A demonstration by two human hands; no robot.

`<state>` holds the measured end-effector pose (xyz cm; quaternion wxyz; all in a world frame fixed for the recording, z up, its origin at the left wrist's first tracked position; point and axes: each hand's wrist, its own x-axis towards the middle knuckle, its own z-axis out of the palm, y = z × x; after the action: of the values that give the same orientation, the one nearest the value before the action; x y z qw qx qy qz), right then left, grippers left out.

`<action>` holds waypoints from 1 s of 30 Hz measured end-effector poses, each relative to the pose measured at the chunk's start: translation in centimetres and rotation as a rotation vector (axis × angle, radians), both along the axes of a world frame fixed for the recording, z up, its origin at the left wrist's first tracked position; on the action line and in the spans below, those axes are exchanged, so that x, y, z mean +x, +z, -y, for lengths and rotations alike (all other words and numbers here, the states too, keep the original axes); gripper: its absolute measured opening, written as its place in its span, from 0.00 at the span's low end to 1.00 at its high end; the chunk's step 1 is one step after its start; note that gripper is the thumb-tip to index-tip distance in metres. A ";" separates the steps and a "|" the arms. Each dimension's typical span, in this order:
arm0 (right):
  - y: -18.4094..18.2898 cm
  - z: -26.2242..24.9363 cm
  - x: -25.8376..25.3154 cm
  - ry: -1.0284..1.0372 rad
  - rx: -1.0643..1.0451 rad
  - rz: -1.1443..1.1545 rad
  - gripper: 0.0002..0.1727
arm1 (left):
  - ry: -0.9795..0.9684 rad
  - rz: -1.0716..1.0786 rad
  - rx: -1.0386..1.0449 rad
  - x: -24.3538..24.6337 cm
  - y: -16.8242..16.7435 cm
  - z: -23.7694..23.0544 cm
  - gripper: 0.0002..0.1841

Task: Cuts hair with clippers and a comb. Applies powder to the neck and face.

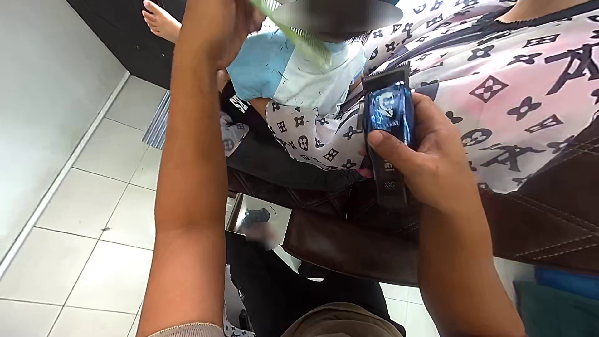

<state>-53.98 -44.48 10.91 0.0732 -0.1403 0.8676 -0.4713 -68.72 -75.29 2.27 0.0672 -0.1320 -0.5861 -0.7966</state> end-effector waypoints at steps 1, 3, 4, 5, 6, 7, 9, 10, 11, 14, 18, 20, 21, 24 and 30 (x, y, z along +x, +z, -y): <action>-0.4 0.7 -0.6 -0.017 -0.020 -0.028 0.35 | -0.097 0.004 -0.044 0.0 -0.7 1.2 0.15; -1.1 2.0 -1.6 -0.044 -0.003 -0.091 0.35 | -0.271 0.025 -0.033 -0.2 -2.7 3.4 0.18; -1.5 2.5 -1.9 -0.055 0.015 -0.119 0.36 | -0.311 0.039 -0.003 -0.4 -3.4 4.1 0.18; -2.0 3.1 -2.2 -0.069 0.032 -0.140 0.36 | -0.323 0.042 0.017 -0.7 -3.7 4.5 0.17; -2.6 3.6 -2.6 -0.086 0.040 -0.156 0.37 | -0.327 0.036 0.026 -1.0 -3.6 4.7 0.16; -3.0 3.9 -2.8 -0.109 0.048 -0.164 0.38 | -0.340 0.013 0.031 -1.2 -3.4 4.7 0.14; -3.6 4.4 -3.2 -0.134 0.077 -0.169 0.39 | -0.388 -0.047 0.021 -1.4 -2.5 4.5 0.13; -3.8 4.5 -3.3 -0.147 0.089 -0.172 0.39 | -0.414 -0.074 0.009 -1.5 -2.0 4.5 0.12; -3.9 4.5 -3.5 -0.159 0.095 -0.175 0.39 | -0.434 -0.093 -0.008 -1.6 -1.5 4.5 0.12; -4.2 4.6 -3.7 -0.196 0.113 -0.186 0.41 | -0.479 -0.172 -0.046 -1.8 -0.3 4.3 0.11; -4.0 5.8 -3.7 -0.192 0.147 -0.247 0.42 | -0.530 -0.252 -0.056 -1.5 0.7 4.3 0.10; -3.5 6.4 -3.7 -0.157 0.201 -0.285 0.43 | -0.529 -0.256 -0.067 -1.3 0.6 4.3 0.12; -3.3 6.5 -3.7 -0.143 0.226 -0.288 0.44 | -0.505 -0.231 -0.081 -1.3 0.2 4.4 0.13; -3.1 5.1 -4.1 -0.154 0.214 -0.241 0.42 | -0.407 -0.133 -0.081 -1.5 -0.6 4.6 0.13; -2.2 5.3 -4.3 -0.088 0.272 -0.312 0.42 | -0.391 -0.246 -0.003 0.0 0.8 3.6 0.11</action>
<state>-58.24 -49.79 8.71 -0.0645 -0.1624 0.9293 -0.3254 -68.70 -78.91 3.02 -0.0179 -0.3393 -0.5380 -0.7714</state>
